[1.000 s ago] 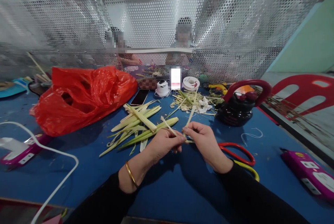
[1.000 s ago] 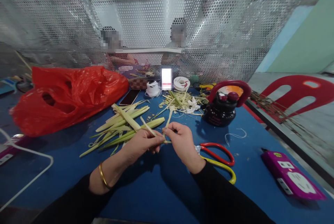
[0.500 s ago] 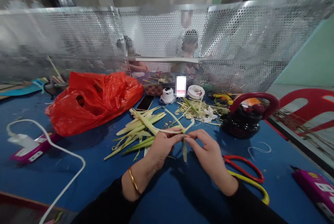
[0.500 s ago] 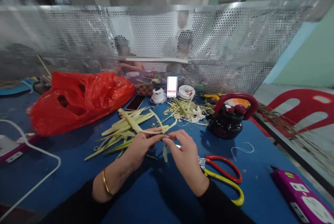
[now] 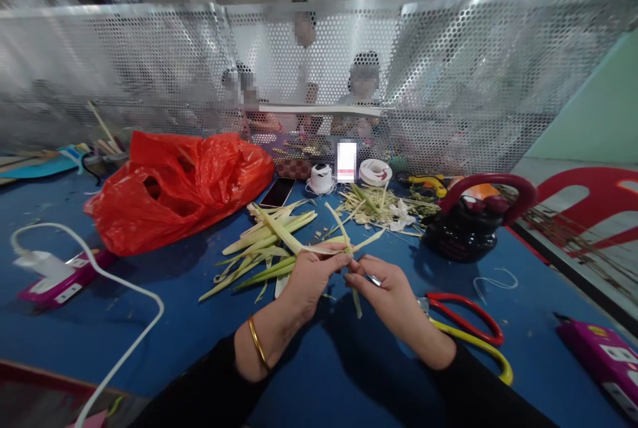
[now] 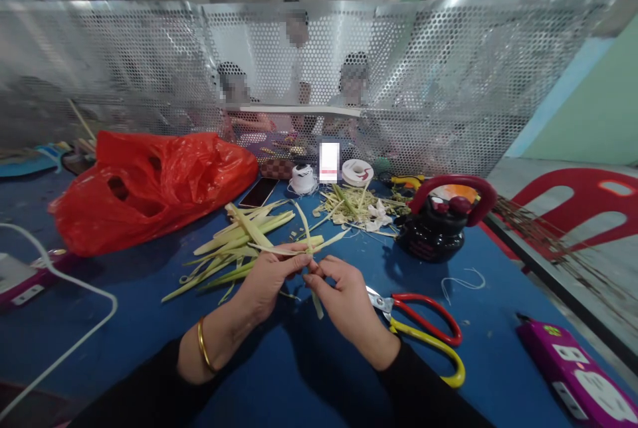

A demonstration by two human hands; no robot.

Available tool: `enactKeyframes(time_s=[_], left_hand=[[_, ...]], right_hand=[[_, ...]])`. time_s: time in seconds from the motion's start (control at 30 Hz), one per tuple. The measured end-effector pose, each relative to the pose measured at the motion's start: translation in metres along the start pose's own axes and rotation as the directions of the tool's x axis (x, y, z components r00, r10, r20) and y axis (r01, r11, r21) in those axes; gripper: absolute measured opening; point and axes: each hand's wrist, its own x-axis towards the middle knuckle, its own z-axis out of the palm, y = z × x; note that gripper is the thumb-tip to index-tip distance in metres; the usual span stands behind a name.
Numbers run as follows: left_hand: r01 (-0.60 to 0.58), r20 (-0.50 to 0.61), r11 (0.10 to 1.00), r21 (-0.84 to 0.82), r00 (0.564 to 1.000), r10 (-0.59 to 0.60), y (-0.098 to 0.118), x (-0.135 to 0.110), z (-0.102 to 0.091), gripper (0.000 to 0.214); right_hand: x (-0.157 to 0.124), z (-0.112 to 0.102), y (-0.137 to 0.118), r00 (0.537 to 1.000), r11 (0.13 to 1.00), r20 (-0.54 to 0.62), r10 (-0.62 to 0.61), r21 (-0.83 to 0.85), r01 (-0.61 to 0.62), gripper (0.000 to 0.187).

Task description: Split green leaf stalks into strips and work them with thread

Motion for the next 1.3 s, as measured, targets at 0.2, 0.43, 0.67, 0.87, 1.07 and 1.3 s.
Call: enactKeyframes(time_s=[0.2,0.43,0.67,0.87,1.07,1.3], left_hand=[[0.001,-0.011,1.0,0.02,1.0,-0.001,0.0,0.003,-0.003,0.022],[-0.011,0.136,0.993,0.115,0.991,-0.005,0.007,0.0,-0.001,0.02],[0.077,0.095,0.995,0.057,0.992,-0.082,-0.002,0.001,0.0,0.026],[0.053,0.077,0.998,0.026,0.996,-0.055,0.0,0.0,0.001,0.014],[0.16,0.145,0.969,-0.186,0.98,-0.134,0.0,0.001,-0.001,0.017],[0.371,0.27,0.829,-0.418,0.922,-0.277,0.0,0.006,-0.006,0.016]], right_hand=[[0.002,-0.001,-0.001,1.0,1.0,0.003,0.013,-0.019,-0.013,0.03],[0.009,-0.009,0.0,0.95,0.92,-0.142,0.28,0.322,-0.223,0.029],[0.006,-0.007,-0.002,0.945,0.943,-0.245,0.218,0.302,-0.139,0.019],[-0.003,-0.004,-0.005,0.948,0.982,-0.265,-0.179,-0.112,0.154,0.014],[0.003,-0.015,0.001,0.95,0.968,-0.233,-0.209,-0.19,0.166,0.012],[0.01,-0.013,0.0,0.993,0.996,-0.109,0.035,0.091,-0.025,0.014]])
